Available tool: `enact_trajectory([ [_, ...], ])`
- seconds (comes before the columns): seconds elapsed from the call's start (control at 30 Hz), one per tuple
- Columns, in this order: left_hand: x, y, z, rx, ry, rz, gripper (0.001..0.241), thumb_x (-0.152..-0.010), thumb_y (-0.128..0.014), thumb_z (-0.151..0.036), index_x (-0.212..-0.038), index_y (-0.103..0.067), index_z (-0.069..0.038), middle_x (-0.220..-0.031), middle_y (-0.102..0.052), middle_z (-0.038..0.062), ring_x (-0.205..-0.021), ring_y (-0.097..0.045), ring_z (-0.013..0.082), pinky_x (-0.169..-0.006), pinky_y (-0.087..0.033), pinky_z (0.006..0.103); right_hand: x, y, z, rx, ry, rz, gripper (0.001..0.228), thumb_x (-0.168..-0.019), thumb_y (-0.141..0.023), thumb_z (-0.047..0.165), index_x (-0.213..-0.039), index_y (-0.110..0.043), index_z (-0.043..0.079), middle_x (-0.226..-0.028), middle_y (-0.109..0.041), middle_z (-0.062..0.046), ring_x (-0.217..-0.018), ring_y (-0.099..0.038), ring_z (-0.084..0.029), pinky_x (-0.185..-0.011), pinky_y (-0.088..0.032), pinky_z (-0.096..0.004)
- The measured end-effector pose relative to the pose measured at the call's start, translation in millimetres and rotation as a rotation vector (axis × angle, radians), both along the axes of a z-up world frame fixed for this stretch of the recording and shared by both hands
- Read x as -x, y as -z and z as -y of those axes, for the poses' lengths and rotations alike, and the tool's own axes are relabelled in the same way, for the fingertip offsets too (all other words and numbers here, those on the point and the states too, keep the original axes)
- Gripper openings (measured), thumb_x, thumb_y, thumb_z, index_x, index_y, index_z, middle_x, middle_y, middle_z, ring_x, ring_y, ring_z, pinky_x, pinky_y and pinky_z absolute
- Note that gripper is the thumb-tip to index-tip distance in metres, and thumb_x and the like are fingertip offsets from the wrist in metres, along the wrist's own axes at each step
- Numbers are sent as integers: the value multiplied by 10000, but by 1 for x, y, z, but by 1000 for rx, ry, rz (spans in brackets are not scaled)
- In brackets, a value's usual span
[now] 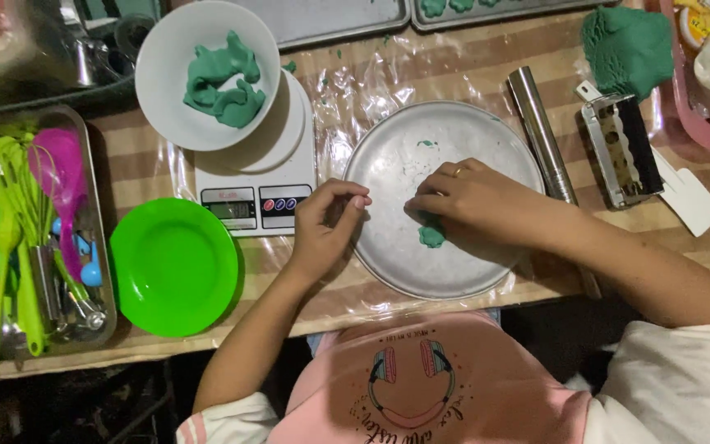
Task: Molding green dough into small flower shapes using a manual mold and placing them on a tray
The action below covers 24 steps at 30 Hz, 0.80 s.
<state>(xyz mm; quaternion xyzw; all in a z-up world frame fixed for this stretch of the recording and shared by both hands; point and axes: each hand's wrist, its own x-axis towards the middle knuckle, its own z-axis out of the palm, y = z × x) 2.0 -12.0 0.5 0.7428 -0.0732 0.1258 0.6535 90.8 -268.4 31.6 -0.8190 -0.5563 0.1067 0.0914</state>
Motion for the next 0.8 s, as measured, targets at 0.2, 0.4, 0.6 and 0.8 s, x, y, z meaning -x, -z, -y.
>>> enact_trajectory([
  [0.2, 2, -3, 0, 13, 11, 7, 96, -1007, -643, -96, -1033, -734, -77, -854, -759, 78, -776, -678, 194, -739, -529, 329, 4, 18, 2, 2, 3, 103, 288, -870, -677, 247, -1153, -651, 201, -1075, -681, 8, -1060, -674, -215, -922, -498, -395],
  [0.4, 1, -5, 0, 18, 20, 3, 104, -1002, -649, -95, -1065, -732, -80, -892, -764, 84, -813, -699, 196, -773, -554, 323, 7, 18, 0, -78, 22, 85, 310, -824, -711, 246, -1124, -650, 197, -1037, -656, -17, -996, -666, -247, -854, -507, -413],
  [0.6, 5, 15, 8, 40, 126, -25, 229, -934, -758, -164, -1147, -726, -89, -1009, -754, 86, -906, -709, 214, -830, -577, 323, 16, -12, -6, -131, 1, 193, 319, -889, -685, 270, -1197, -639, 199, -1084, -639, -34, -1042, -645, -256, -918, -489, -409],
  [0.8, 7, 23, 6, -126, 263, 39, 232, -861, -828, -216, -1023, -744, -72, -986, -756, 95, -892, -715, 318, -856, -555, 445, 31, -8, -30, -346, 14, -5, 272, -997, -609, 231, -1256, -653, 157, -1154, -631, -90, -1047, -650, -307, -858, -530, -430],
])
